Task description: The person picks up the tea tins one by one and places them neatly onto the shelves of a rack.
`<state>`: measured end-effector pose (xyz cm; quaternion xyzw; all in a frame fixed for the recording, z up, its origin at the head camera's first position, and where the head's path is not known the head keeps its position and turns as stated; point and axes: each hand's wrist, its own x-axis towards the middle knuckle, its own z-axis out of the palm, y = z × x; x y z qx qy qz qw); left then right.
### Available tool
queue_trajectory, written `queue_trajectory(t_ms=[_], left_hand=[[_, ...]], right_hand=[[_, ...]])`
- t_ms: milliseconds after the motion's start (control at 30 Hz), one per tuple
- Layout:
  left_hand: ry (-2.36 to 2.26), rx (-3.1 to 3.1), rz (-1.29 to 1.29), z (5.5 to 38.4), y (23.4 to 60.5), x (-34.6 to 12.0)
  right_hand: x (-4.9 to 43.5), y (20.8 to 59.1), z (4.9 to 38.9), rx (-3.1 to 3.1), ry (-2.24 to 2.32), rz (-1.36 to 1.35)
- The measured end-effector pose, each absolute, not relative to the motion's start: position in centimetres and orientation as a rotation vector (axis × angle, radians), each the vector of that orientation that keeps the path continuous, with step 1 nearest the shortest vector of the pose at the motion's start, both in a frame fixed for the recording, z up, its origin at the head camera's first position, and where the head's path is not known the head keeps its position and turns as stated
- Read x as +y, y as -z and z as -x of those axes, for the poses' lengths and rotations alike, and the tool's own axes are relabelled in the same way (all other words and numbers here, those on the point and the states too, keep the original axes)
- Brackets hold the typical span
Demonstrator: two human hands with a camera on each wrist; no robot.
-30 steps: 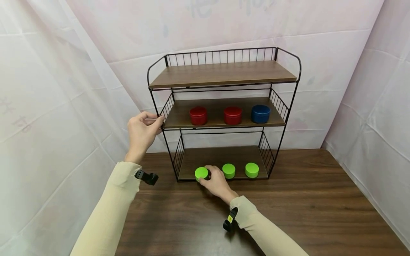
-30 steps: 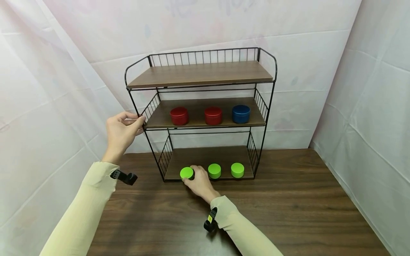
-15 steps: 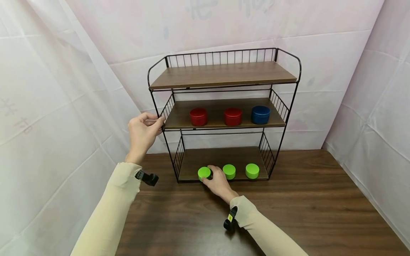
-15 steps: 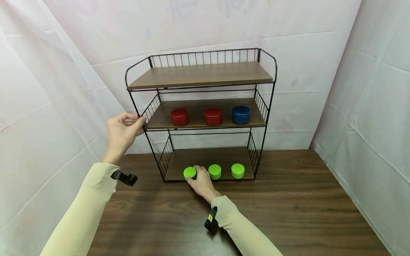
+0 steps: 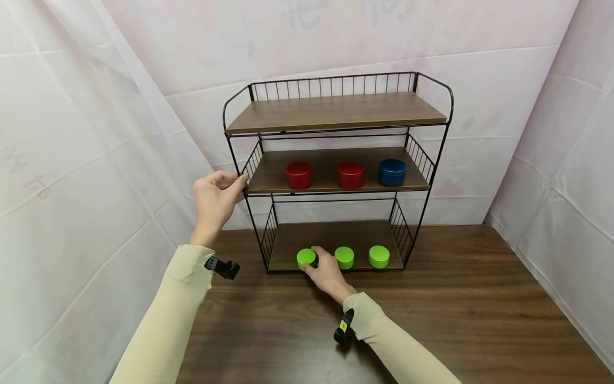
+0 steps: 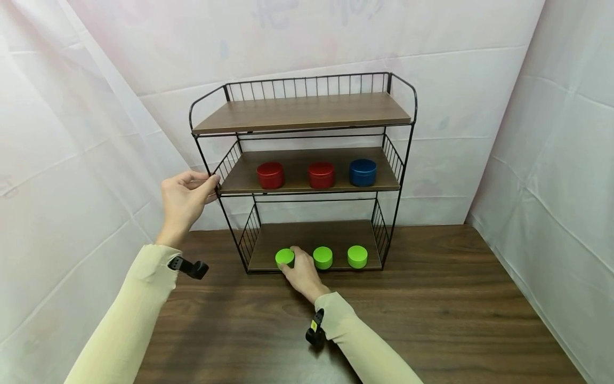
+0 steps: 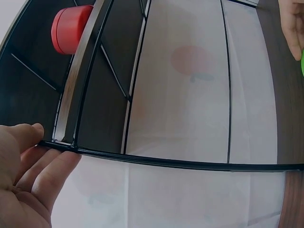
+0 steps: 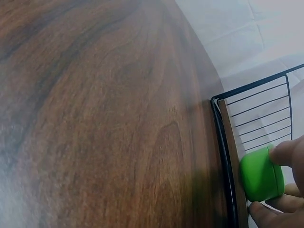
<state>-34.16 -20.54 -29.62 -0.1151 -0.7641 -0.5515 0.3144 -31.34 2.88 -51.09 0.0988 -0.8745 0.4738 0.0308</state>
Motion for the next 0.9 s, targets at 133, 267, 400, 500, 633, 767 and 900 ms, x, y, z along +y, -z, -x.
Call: queue_trajectory(t_ms=[133, 267, 400, 500, 633, 767, 900], left_hand=[[1.459, -2.017, 0.302, 34.11, 29.67, -20.46], [1.462, -2.026, 0.297, 34.18, 29.68, -20.37], [1.461, -2.024, 0.291, 34.22, 29.73, -20.37], [1.457, -2.023, 0.296, 34.21, 29.72, -20.32], [1.464, -2.027, 0.312, 34.31, 29.74, -20.20], [1.481, -2.023, 0.321, 34.45, 29.72, -20.17], [1.498, -2.025, 0.325, 34.51, 29.54, -20.18]], right_hand=[[2.87, 51.21, 31.41, -2.696, -1.454, -0.303], [2.94, 51.15, 31.45, -2.690, -1.444, -0.305], [3.02, 51.12, 31.45, -2.686, -1.442, -0.318], [3.03, 51.34, 31.50, -2.685, -1.442, -0.316], [3.13, 51.61, 31.51, -2.686, -1.423, -0.300], [3.11, 51.71, 31.38, -2.676, -1.452, -0.291], [3.11, 51.74, 31.26, -2.656, -1.488, -0.293]])
